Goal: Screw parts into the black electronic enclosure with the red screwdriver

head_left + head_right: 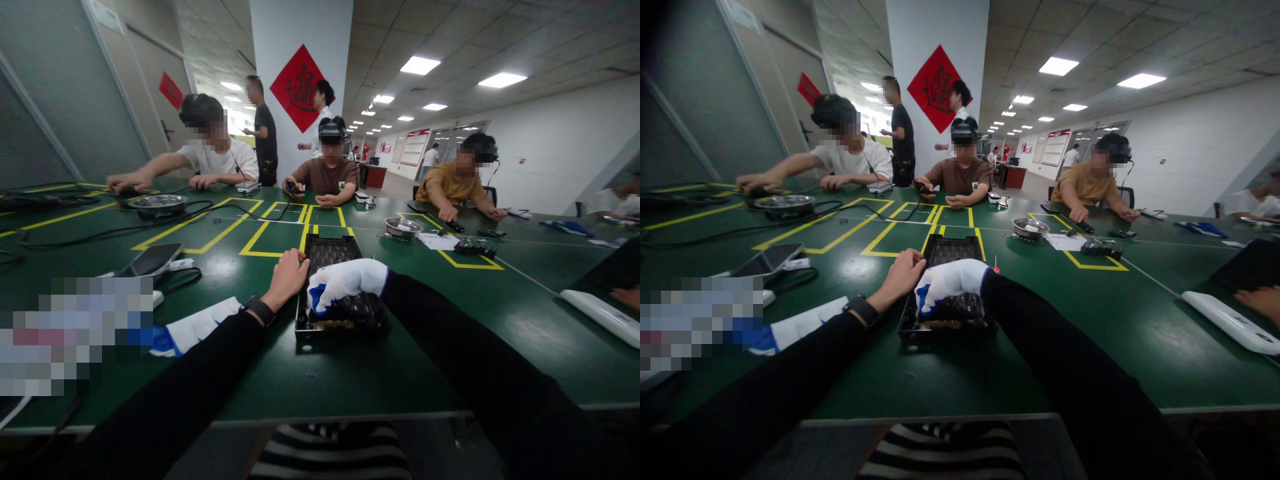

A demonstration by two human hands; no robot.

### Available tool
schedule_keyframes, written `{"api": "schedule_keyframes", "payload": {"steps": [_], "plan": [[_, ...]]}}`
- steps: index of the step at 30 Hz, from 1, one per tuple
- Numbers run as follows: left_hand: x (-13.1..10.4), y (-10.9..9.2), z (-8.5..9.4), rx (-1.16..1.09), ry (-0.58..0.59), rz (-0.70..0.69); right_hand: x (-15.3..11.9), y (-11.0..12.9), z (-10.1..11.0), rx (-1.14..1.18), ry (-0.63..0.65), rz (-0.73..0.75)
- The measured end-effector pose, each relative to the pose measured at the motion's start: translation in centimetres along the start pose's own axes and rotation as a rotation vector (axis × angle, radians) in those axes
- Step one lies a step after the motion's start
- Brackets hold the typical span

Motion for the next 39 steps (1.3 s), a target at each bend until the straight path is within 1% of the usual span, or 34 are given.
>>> {"api": "schedule_keyframes", "payload": {"steps": [3,7,10,16,21,25,28,33,37,39], "plan": [[0.0,0.1,-0.2,-0.005,0.013,0.018,0.2,0.4,-0.6,-0.062,0.028,-0.022],[-0.1,0.2,-0.3,-0.015,0.016,0.024,0.0,1.0,-0.5,-0.146,-0.016,-0.052],[0.0,0.4,-0.4,-0.015,0.019,0.025,-0.1,1.2,-0.6,-0.160,-0.013,-0.063],[0.0,0.4,-0.5,-0.007,0.032,0.031,0.1,1.5,-0.6,-0.182,0.010,-0.041],[0.0,0.3,-0.5,-0.007,0.032,0.029,0.4,1.7,-0.7,-0.177,0.020,-0.088],[0.0,0.2,-0.5,-0.015,0.028,0.017,0.6,1.9,-0.8,-0.225,0.018,-0.139],[0.0,0.2,-0.5,-0.015,0.030,0.008,0.8,1.7,-0.7,-0.269,-0.001,-0.153],[0.0,0.2,-0.5,0.006,0.034,0.019,0.9,0.9,-0.7,-0.297,0.016,-0.208],[0.0,0.1,-0.4,0.001,0.043,0.019,0.8,1.2,-0.4,-0.298,-0.030,-0.194],[0.0,0.1,-0.4,-0.006,0.048,0.022,0.7,1.3,-0.3,-0.277,-0.030,-0.176]]}}
Point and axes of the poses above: each hand's wrist, its own x-axis towards the middle knuckle, its own z-axis out of the back of the hand, y = z × x, the point moved 7 cm from there along x, towards the middle knuckle, and after that the axes turned 4 degrees about -z, right-handed, at the moved point
